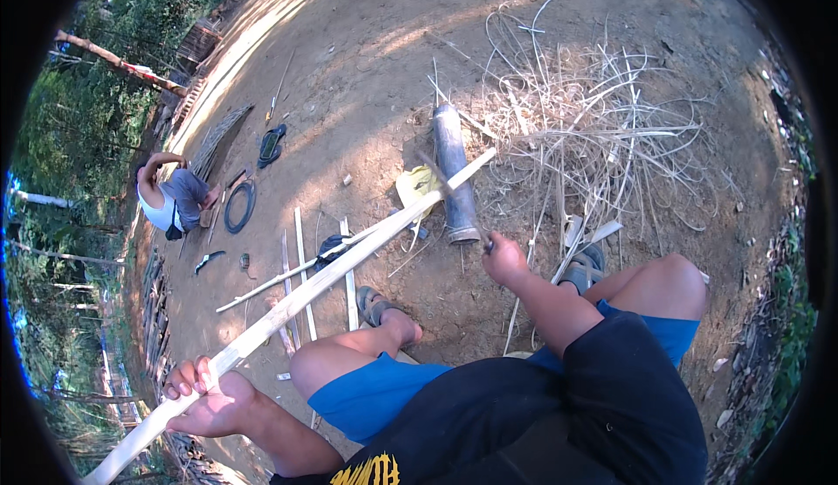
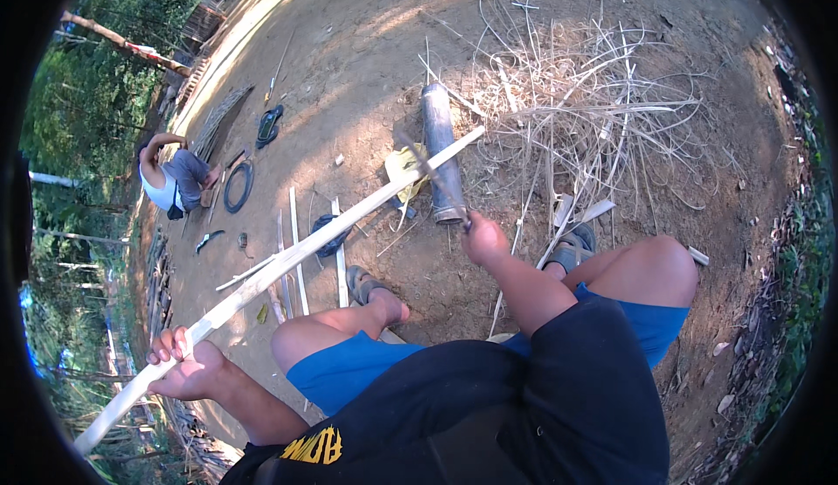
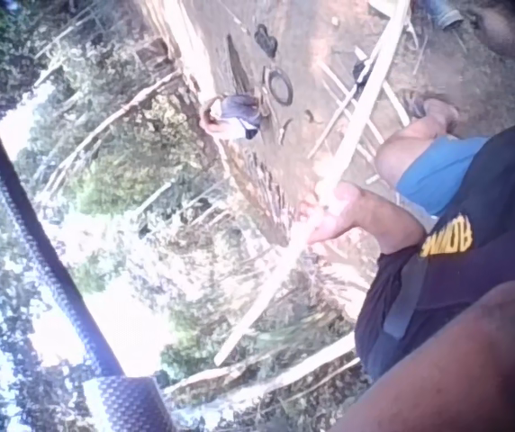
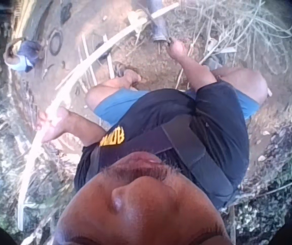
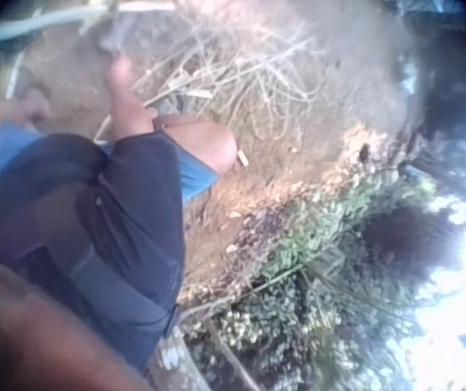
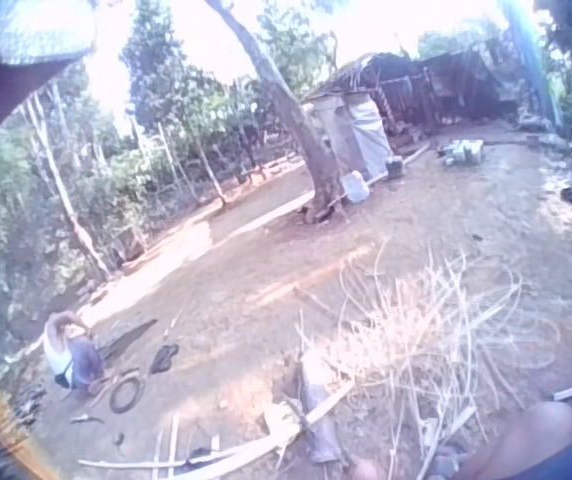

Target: The person shaves long strips of bamboo with a large blade while sitting outdoors.

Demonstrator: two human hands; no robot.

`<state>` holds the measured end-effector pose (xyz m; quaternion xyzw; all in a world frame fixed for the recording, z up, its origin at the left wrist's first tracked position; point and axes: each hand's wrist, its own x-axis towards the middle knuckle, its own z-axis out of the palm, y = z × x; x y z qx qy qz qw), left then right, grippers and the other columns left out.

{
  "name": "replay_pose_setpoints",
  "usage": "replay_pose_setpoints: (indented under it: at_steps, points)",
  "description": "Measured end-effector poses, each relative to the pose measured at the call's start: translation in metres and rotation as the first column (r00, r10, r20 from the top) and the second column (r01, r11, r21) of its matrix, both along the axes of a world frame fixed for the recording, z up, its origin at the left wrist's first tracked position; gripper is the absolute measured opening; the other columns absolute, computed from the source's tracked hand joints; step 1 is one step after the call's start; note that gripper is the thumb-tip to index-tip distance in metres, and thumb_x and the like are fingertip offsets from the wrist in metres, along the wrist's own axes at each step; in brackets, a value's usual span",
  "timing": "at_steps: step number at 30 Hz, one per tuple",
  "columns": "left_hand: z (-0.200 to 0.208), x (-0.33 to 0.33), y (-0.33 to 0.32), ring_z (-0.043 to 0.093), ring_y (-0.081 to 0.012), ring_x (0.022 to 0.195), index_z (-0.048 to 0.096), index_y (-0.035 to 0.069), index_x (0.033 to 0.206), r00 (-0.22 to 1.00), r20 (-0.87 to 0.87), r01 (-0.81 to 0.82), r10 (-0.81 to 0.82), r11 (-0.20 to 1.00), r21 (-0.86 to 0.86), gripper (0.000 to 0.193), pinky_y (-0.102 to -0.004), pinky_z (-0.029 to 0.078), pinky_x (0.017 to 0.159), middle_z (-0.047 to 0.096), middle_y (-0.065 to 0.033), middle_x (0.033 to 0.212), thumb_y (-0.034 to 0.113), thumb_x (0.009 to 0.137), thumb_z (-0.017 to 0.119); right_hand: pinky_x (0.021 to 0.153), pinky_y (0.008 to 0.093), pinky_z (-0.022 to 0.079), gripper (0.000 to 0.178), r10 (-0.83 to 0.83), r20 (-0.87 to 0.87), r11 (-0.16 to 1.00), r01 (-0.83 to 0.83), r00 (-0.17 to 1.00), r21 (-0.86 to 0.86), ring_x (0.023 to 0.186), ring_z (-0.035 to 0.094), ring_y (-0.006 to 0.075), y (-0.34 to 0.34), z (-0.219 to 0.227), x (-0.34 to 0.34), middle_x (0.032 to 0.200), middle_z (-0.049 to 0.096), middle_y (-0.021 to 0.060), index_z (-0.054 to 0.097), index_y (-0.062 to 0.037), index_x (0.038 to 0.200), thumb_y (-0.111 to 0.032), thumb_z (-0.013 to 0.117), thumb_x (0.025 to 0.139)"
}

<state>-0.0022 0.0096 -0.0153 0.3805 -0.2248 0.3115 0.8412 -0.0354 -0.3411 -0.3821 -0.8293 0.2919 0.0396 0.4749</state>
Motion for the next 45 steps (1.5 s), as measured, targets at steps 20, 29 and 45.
replay_pose_setpoints:
  at_steps: [20, 29, 45]
  points:
    - [0.005, -0.003, -0.016, 0.036, -0.0118, 0.062, 0.048, 0.008, 0.083, 0.98, 0.064, 0.186, -0.189, 0.982, 0.037, 0.047, -0.0258, 0.033, 0.06, 0.04, -0.0015, 0.073, 0.051, 0.085, 0.068, 0.086, 0.0471, 0.051, 0.035, -0.051, 0.099, 0.993, 0.04, 0.994, 0.111, 0.097, 0.065, 0.0406, -0.01, 0.013, 0.015, 0.101, 0.067, 0.0232, 0.06, -0.0063, 0.112, -0.017, 0.063, 0.079]
    - [0.015, -0.009, -0.034, 0.032, -0.0106, 0.06, 0.044, 0.01, 0.079, 0.973, 0.062, 0.22, -0.223, 0.974, 0.06, 0.047, -0.0256, 0.029, 0.058, 0.036, 0.0003, 0.071, 0.051, 0.085, 0.066, 0.086, 0.049, 0.051, 0.039, 0.106, 0.195, 0.988, -0.125, 0.975, 0.089, 0.098, 0.064, 0.0408, 0.01, 0.008, 0.02, 0.1, 0.067, 0.0235, 0.059, -0.0088, 0.117, -0.019, 0.063, 0.079]
    - [0.014, -0.003, -0.025, 0.037, -0.014, 0.056, 0.045, 0.006, 0.081, 0.977, 0.094, 0.174, -0.19, 0.972, 0.159, 0.059, -0.0296, 0.033, 0.056, 0.038, -0.0028, 0.069, 0.063, 0.096, 0.041, 0.093, 0.0468, 0.048, 0.047, 0.049, 0.125, 0.985, -0.068, 0.991, 0.158, 0.107, 0.061, 0.0403, 0.014, -0.003, 0.033, 0.11, 0.065, 0.0254, 0.056, -0.0094, 0.124, -0.017, 0.064, 0.079]
